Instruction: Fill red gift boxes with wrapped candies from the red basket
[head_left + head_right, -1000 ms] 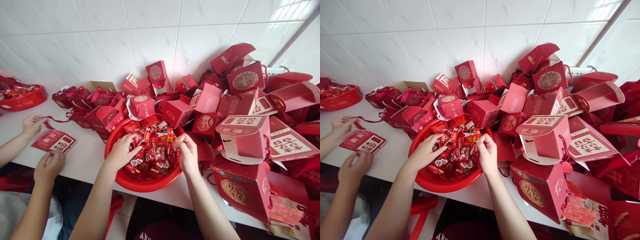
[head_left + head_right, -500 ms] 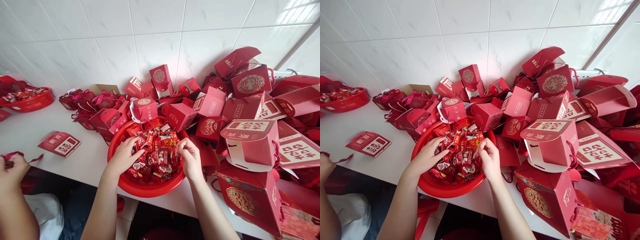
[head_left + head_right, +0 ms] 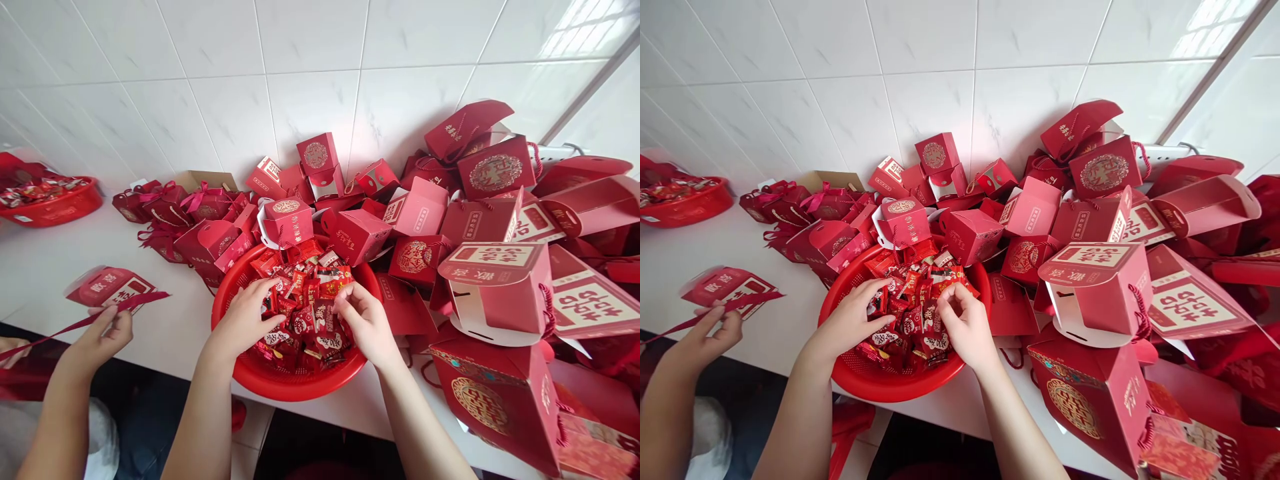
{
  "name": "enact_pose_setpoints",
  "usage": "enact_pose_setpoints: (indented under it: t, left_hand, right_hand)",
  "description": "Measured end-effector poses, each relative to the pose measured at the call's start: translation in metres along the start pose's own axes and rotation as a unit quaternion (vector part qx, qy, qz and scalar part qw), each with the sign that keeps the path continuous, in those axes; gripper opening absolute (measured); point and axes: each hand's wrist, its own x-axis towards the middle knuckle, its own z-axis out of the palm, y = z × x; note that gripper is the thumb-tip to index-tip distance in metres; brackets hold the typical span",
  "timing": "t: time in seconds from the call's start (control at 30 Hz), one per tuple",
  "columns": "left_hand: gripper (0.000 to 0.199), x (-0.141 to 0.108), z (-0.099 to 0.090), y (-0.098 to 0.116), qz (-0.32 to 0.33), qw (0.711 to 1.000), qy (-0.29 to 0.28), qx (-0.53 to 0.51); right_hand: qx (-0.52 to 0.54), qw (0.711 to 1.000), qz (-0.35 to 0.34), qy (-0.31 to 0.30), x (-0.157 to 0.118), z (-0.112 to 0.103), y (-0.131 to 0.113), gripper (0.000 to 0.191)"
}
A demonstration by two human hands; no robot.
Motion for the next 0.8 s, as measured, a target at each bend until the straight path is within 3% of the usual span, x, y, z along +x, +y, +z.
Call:
enact_pose_setpoints:
  t: [0.1, 0.17, 0.23, 0.3, 0.4, 0.5, 0.63, 0.73, 0.8]
  left_hand:
    - [0.064, -0.001, -0.001, 0.002, 0.028, 0.999, 0.032, -0.033]
    - [0.069, -0.003, -0.003, 0.005, 0.042, 0.995, 0.071, -0.050]
    - [0.074, -0.004, -0.006, 0.009, 0.057, 0.989, 0.120, -0.062]
    - [0.075, -0.006, -0.008, 0.011, 0.078, 0.980, 0.168, -0.070]
    - [0.073, -0.007, -0.010, 0.011, 0.118, 0.963, 0.226, -0.085]
    - [0.070, -0.008, -0.011, 0.008, 0.146, 0.950, 0.247, -0.120]
    - [0.058, -0.008, -0.012, 0.005, 0.145, 0.956, 0.211, -0.140]
    - [0.055, -0.009, -0.012, 0.004, 0.130, 0.963, 0.183, -0.147]
    - [0.057, -0.008, -0.011, 0.004, 0.111, 0.968, 0.174, -0.146]
  right_hand:
    - [-0.195, 0.978, -0.013, -0.066, -0.005, 0.006, -0.014, 0.019]
    - [-0.401, 0.911, -0.047, -0.086, -0.008, 0.015, -0.027, 0.009]
    - [-0.535, 0.838, -0.033, -0.102, -0.010, 0.025, -0.038, 0.024]
    - [-0.599, 0.789, 0.019, -0.135, -0.009, 0.036, -0.045, 0.043]
    - [-0.639, 0.746, 0.073, -0.173, -0.006, 0.051, -0.047, 0.058]
    - [-0.650, 0.732, 0.074, -0.191, -0.002, 0.060, -0.041, 0.055]
    - [-0.647, 0.741, 0.032, -0.179, 0.004, 0.065, -0.029, 0.039]
    - [-0.609, 0.770, 0.004, -0.191, 0.004, 0.059, -0.025, 0.034]
    - [-0.557, 0.807, -0.026, -0.193, -0.002, 0.047, -0.033, 0.038]
